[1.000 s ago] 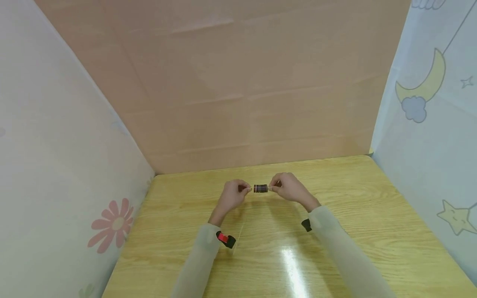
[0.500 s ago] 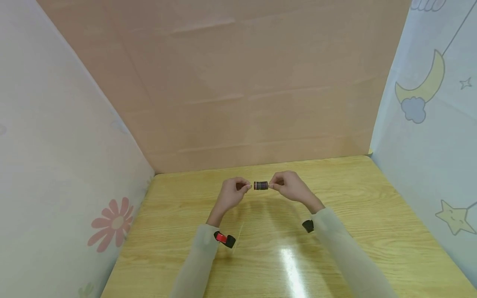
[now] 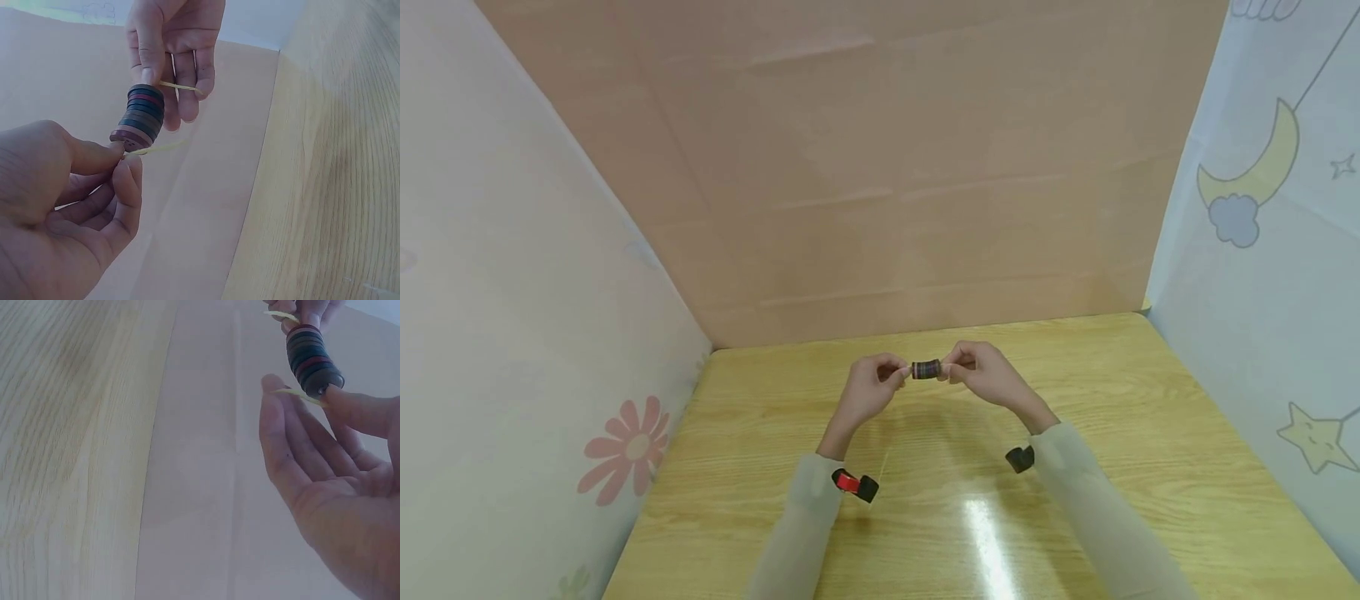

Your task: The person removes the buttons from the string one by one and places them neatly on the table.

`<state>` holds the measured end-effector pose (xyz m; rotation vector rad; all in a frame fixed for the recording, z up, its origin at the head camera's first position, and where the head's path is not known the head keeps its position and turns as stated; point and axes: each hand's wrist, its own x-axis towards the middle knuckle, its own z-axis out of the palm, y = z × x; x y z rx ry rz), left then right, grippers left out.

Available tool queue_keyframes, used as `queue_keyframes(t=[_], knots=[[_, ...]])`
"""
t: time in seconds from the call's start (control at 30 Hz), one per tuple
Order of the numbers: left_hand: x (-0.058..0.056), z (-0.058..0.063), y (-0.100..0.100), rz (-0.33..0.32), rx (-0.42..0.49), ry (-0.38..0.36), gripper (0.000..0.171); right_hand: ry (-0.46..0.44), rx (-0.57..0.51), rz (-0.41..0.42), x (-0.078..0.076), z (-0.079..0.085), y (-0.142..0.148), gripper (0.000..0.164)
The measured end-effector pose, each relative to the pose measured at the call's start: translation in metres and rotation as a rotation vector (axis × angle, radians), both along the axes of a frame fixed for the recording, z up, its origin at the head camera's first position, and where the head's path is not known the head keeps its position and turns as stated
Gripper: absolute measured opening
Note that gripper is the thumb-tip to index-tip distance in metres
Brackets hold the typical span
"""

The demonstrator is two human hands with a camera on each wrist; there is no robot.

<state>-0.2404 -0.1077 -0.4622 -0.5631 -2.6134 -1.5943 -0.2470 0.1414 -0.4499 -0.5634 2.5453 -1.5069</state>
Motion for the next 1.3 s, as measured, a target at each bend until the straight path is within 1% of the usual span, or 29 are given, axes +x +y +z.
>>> queue_keyframes(t=[0.33,0.53,0.83,1.03,1.3], knots=[[-0.001,0.0013,0.0002,-0.013,0.047,-0.041,0.015,-0.09,-0.135,0.032,0.0002,-0.0026,-0.002,0.016],[0.0008,0.0027,0.0014,-0.003,0.08,-0.07,0.015,-0.115,-0.198,0.04,0.0017,-0.0023,-0.0024,0.019],[0.003,0.0021,0.0043,-0.007,0.167,-0.122,0.017,-0.141,-0.247,0.032,0.004,-0.0016,-0.0046,0.023],[0.0026,0.0009,0.0039,-0.001,0.161,-0.124,0.016,-0.148,-0.251,0.03,0.0045,-0.0022,-0.0044,0.025],[0.0027,-0.0003,0.003,-0.012,0.159,-0.126,0.016,-0.144,-0.25,0.027,0.0054,-0.0023,-0.0056,0.026]])
